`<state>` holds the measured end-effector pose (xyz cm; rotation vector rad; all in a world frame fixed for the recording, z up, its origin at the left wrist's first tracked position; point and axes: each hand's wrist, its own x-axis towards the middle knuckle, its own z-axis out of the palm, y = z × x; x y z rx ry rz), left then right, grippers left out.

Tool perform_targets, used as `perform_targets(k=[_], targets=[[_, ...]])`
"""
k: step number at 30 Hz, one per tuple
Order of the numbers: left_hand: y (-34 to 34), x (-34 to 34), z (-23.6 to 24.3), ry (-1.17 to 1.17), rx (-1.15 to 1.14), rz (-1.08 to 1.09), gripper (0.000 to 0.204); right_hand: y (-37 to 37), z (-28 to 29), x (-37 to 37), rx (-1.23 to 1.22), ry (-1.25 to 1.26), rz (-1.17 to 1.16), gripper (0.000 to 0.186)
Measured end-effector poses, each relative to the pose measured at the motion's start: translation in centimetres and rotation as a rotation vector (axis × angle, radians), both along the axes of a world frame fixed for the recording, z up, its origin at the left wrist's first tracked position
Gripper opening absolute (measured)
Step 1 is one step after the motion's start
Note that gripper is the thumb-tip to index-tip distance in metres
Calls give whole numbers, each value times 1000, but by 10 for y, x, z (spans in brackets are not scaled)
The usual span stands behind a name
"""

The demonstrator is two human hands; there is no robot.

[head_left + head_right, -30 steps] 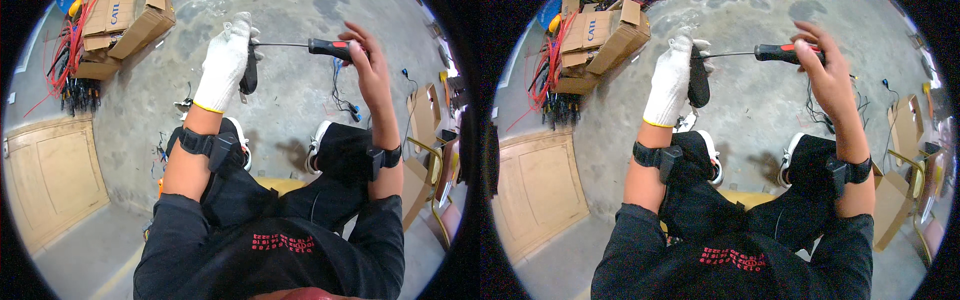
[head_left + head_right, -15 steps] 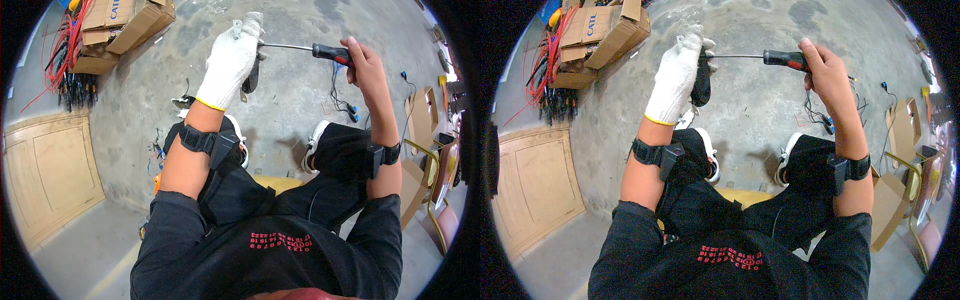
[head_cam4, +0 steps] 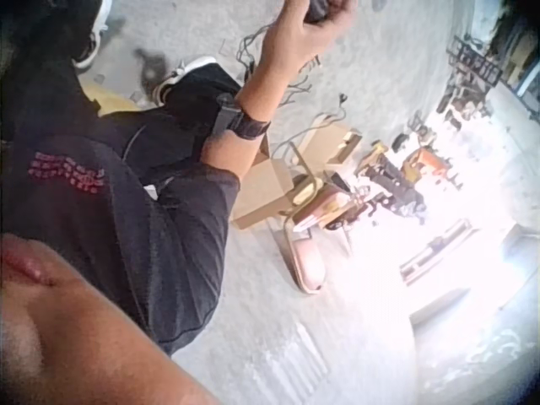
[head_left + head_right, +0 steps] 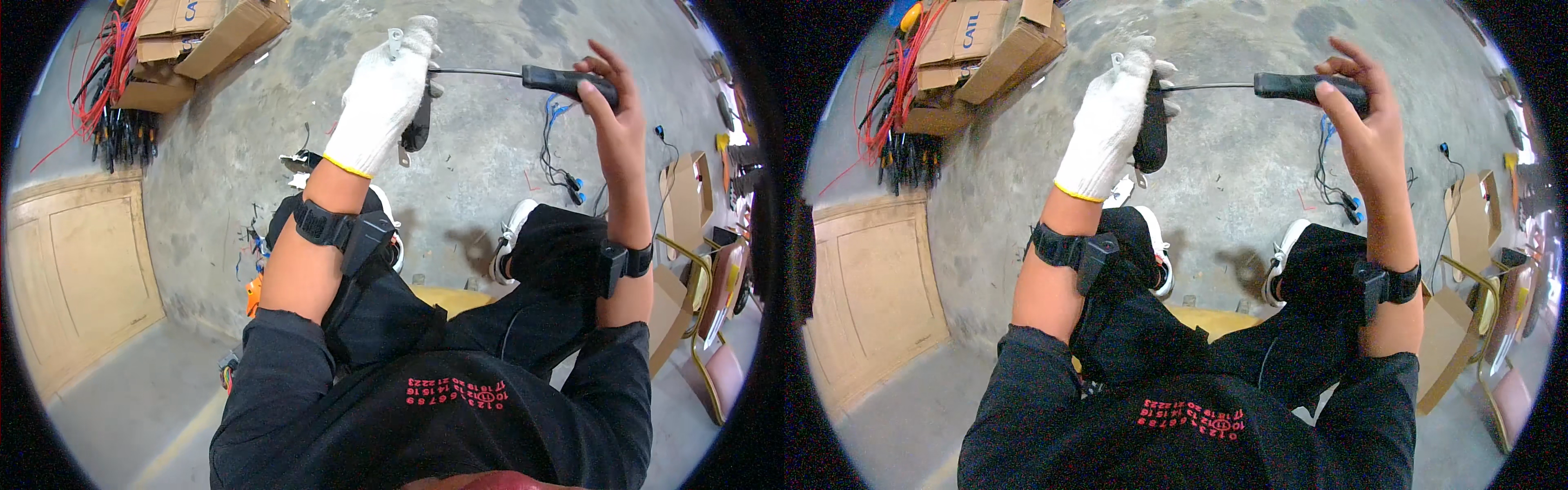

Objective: Using pliers and a screwdriver to repair or assemble an electronic component.

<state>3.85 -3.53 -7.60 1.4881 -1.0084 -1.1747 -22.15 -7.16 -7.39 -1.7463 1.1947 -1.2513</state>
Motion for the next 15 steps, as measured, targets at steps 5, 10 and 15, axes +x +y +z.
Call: perform_targets(k=[5,10,15], targets=[[1,1,-2,23,14,6,56,2,8,-1,289,-124,6,44],[0,1,-2,43,9,4,55,9,10,0,169,38,-59,44],[-1,-1,-3,53,18,6,55,5,10,-2,-30,-86,-51,42]])
